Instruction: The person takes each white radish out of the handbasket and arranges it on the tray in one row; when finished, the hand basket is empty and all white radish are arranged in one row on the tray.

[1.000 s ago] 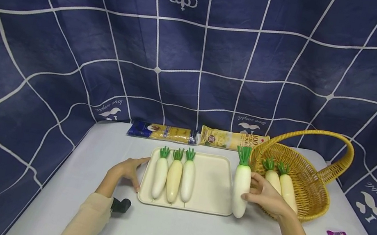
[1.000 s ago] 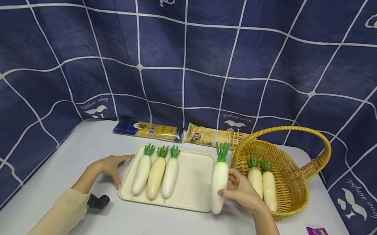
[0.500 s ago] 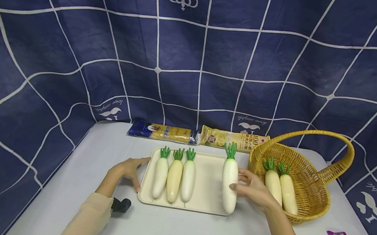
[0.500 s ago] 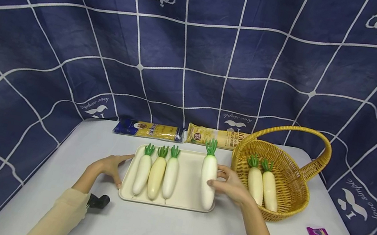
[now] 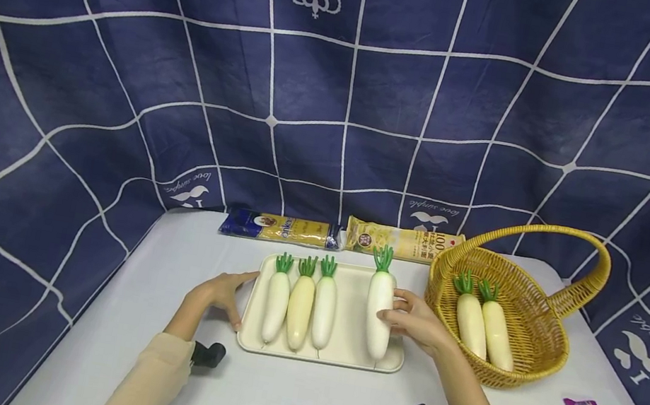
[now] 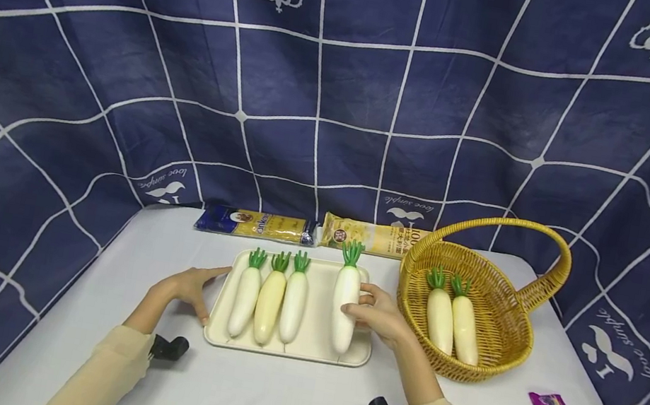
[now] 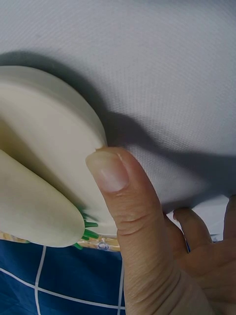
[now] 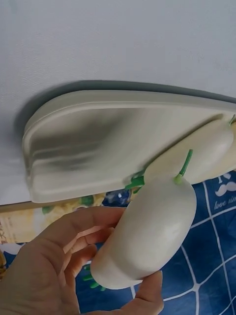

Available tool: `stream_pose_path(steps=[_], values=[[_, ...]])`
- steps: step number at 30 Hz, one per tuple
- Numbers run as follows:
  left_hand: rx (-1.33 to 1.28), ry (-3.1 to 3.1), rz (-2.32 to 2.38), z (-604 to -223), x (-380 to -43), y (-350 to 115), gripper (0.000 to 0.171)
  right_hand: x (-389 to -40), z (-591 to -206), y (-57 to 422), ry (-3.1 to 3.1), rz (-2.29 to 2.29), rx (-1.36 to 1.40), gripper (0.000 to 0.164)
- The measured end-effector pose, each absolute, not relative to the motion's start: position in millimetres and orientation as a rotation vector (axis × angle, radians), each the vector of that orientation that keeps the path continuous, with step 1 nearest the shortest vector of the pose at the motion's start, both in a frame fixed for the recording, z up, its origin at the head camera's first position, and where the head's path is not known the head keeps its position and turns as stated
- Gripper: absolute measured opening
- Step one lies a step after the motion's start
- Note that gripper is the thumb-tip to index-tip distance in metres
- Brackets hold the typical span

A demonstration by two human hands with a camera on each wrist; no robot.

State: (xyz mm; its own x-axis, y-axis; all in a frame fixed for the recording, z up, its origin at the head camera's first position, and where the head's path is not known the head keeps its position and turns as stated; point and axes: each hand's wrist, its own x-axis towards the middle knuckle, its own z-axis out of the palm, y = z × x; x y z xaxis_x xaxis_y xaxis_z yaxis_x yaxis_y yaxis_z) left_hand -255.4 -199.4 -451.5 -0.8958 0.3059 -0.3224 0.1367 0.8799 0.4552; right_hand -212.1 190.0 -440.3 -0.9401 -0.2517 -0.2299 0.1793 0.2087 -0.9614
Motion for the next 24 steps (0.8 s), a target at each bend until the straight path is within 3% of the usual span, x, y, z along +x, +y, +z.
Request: stream_pose_path(steps=[24], values=[[0.278, 2.65, 0.6, -453.0, -256.5, -197.8, 0.119, -230.6, -458.9, 166.8, 2.101, -1.729, 0.062, 0.073]])
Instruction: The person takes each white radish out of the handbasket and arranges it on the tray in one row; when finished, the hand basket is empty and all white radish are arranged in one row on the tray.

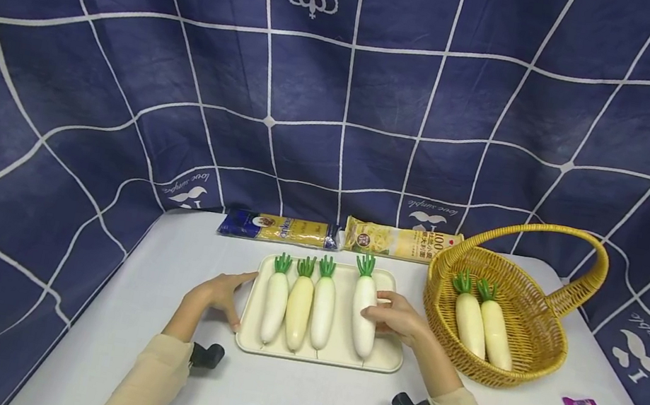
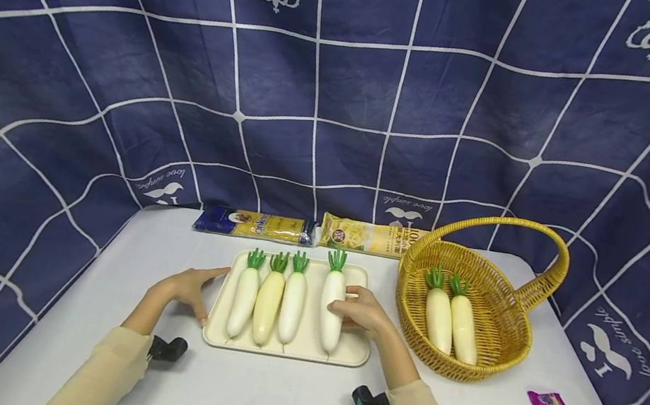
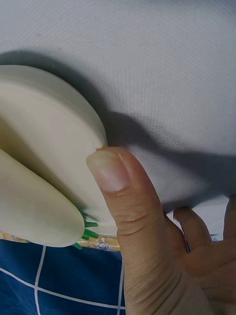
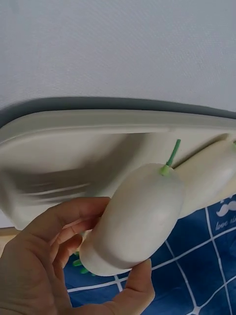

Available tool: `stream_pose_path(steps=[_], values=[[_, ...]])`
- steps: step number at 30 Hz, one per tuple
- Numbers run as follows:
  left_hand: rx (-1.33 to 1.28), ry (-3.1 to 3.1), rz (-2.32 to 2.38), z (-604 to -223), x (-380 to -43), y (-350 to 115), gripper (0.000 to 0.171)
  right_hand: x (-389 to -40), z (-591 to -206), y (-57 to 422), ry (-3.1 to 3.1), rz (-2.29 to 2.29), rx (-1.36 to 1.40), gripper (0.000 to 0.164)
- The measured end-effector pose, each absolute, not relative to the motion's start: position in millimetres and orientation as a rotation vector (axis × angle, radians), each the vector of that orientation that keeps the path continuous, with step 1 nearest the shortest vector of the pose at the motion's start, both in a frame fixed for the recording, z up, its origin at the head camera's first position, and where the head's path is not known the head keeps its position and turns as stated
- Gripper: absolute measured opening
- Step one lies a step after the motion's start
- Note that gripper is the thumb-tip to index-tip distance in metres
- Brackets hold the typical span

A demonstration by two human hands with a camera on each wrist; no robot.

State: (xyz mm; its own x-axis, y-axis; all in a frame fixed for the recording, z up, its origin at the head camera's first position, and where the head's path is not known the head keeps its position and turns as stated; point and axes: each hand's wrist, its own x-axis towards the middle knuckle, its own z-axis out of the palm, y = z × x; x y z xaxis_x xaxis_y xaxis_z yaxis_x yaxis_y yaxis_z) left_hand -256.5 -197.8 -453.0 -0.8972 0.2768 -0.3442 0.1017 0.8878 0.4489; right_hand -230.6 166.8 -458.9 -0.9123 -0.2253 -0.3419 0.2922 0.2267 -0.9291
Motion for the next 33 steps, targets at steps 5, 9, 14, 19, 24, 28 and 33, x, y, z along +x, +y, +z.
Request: stream_pose_path(steps=[5, 9, 14, 19, 24, 28, 33], values=[[0.28, 2.65, 0.595, -452.8, -255.5, -198.2, 0.119, -234.9, -463.3, 162.1, 2.107, -1.708, 0.102, 0.072], [0.297, 2.653, 0.597, -453.0, -255.4, -199.0, 0.118, -238.4, -466.6, 157.8, 2.135, -1.686, 0.146, 0.071], [0.32, 2.661, 0.591, -452.5, -255.2, -199.5, 0.117, -240.3, -469.6, 153.2, 2.169, -1.667, 0.172, 0.071], [0.316, 2.662, 0.586, -452.2, -255.4, -199.5, 0.117, -241.3, -470.9, 149.7, 2.2, -1.637, 0.182, 0.069], [0.292, 2.654, 0.587, -452.7, -255.9, -198.9, 0.117, -242.1, -470.2, 146.3, 2.219, -1.628, 0.2, 0.07], [0.299, 2.658, 0.588, -452.3, -255.4, -198.6, 0.117, -242.3, -469.0, 144.7, 2.241, -1.593, 0.19, 0.069], [0.306, 2.657, 0.592, -451.7, -255.5, -198.6, 0.116, -242.5, -466.8, 143.2, 2.25, -1.554, 0.179, 0.07]])
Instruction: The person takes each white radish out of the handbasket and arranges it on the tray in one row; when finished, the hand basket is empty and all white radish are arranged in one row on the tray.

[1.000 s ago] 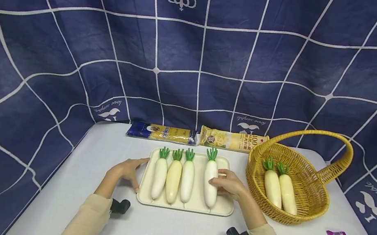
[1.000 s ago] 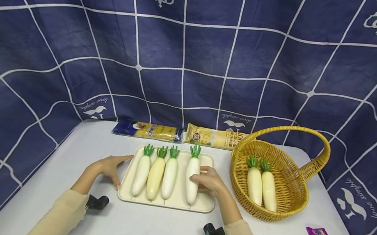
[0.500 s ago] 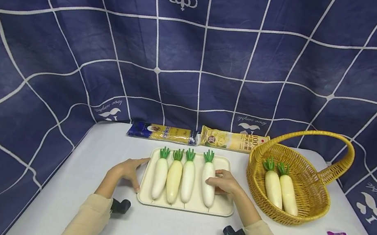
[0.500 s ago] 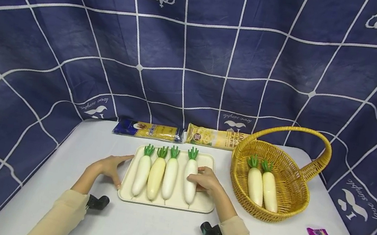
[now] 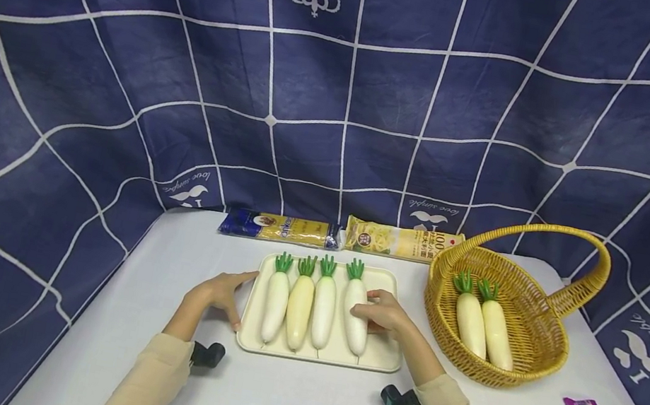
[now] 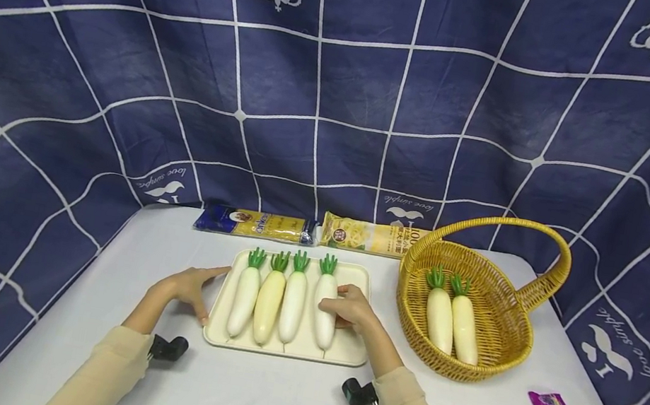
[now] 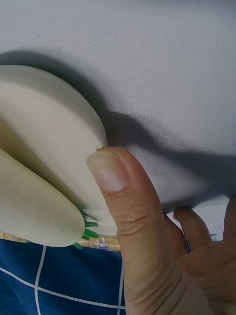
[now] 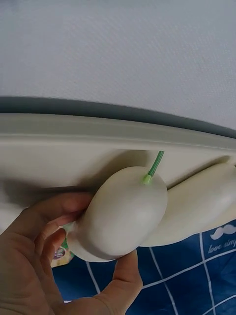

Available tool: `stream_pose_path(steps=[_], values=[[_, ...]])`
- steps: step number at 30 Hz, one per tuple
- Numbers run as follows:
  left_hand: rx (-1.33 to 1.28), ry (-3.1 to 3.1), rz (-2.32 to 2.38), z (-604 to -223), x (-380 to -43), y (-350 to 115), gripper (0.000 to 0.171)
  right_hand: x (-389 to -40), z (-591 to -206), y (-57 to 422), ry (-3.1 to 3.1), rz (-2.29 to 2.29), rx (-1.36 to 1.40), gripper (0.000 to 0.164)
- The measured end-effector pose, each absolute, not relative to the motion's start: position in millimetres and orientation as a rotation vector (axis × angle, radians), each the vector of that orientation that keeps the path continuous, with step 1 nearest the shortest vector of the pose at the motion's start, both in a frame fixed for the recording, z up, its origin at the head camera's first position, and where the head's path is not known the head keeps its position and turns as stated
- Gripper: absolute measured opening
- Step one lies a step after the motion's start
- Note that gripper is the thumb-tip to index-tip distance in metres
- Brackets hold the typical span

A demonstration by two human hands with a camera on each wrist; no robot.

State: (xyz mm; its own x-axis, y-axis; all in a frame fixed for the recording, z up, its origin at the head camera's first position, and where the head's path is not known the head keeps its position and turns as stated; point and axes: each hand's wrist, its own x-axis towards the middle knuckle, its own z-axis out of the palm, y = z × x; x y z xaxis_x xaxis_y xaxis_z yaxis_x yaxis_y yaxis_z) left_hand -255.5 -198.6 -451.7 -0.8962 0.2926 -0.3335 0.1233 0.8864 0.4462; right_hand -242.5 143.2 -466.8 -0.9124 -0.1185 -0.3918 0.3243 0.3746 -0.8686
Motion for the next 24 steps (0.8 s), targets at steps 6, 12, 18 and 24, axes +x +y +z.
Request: stream_pose_path(steps=[6, 12, 18, 24], values=[[0.289, 2.644, 0.615, -452.8, -256.3, -199.1, 0.118, -242.6, -464.5, 138.4, 2.275, -1.502, 0.181, 0.072], [0.303, 2.645, 0.609, -453.8, -258.0, -199.1, 0.119, -244.7, -465.6, 133.0, 2.272, -1.494, 0.183, 0.073], [0.293, 2.645, 0.607, -454.4, -258.9, -199.6, 0.119, -246.5, -467.7, 129.2, 2.286, -1.499, 0.201, 0.072], [0.29, 2.647, 0.608, -454.3, -257.2, -200.1, 0.119, -244.1, -465.7, 125.4, 2.299, -1.502, 0.18, 0.071]])
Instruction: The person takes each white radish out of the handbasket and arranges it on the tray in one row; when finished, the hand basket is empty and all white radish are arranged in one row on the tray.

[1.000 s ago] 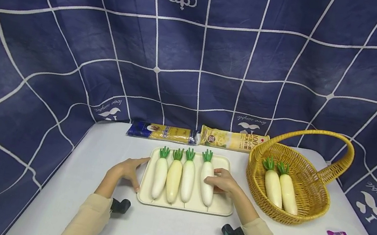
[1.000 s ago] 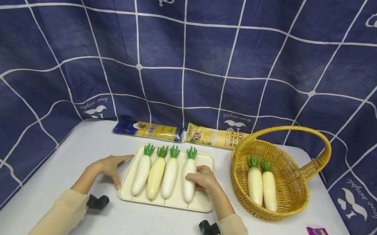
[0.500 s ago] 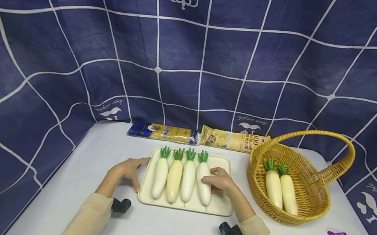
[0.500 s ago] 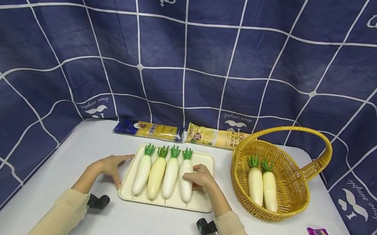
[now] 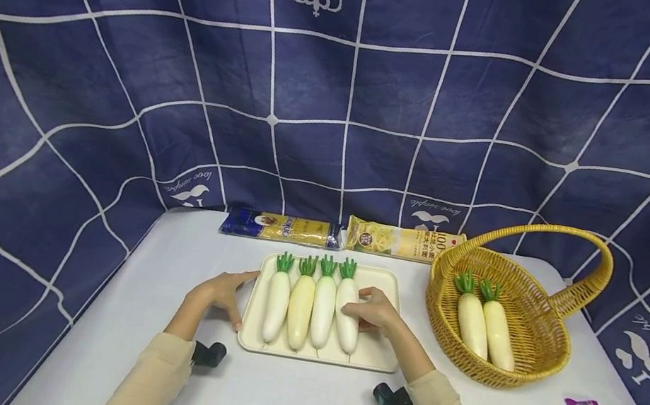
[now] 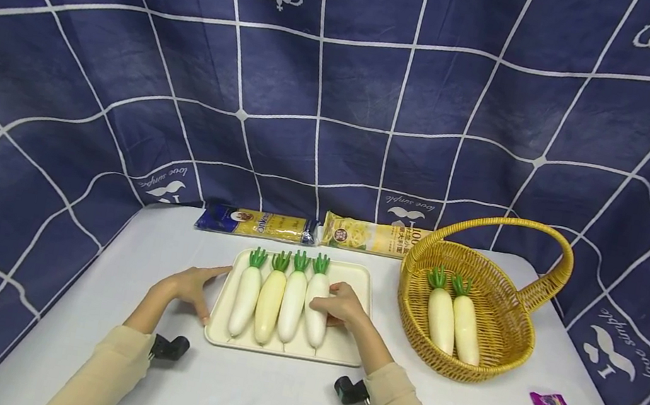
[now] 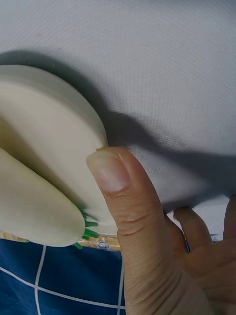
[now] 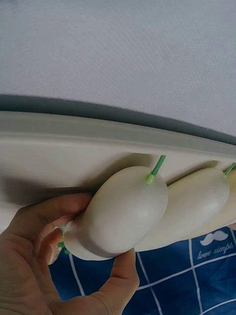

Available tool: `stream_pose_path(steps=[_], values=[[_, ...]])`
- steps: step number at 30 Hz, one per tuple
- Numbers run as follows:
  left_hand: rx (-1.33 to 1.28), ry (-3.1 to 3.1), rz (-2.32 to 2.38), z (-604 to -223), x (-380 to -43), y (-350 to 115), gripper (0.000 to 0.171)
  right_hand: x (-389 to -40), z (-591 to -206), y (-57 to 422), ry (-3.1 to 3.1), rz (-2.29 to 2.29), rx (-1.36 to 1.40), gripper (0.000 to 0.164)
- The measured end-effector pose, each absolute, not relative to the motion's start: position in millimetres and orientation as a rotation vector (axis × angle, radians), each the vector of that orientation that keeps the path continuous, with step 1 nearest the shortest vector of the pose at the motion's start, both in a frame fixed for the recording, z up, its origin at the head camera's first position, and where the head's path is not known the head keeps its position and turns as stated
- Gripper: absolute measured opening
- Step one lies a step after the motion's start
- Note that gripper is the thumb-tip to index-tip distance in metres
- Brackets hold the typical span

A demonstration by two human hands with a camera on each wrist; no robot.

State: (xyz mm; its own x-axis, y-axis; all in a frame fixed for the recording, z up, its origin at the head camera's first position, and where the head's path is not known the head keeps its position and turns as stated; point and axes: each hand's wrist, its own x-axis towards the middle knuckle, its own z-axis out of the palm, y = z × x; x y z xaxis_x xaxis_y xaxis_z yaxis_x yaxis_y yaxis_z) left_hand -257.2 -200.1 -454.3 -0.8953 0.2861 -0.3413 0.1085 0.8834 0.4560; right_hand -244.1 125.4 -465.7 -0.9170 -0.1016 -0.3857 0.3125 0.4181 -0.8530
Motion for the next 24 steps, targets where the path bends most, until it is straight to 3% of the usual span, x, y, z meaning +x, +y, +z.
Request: stream_pose_path(steps=[8, 24], values=[[0.28, 2.644, 0.605, -455.2, -257.2, -200.4, 0.119, -240.5, -466.7, 125.4, 2.352, -1.48, 0.172, 0.066], [0.291, 2.649, 0.608, -454.4, -256.5, -199.8, 0.119, -238.3, -467.3, 129.4, 2.376, -1.459, 0.186, 0.072]])
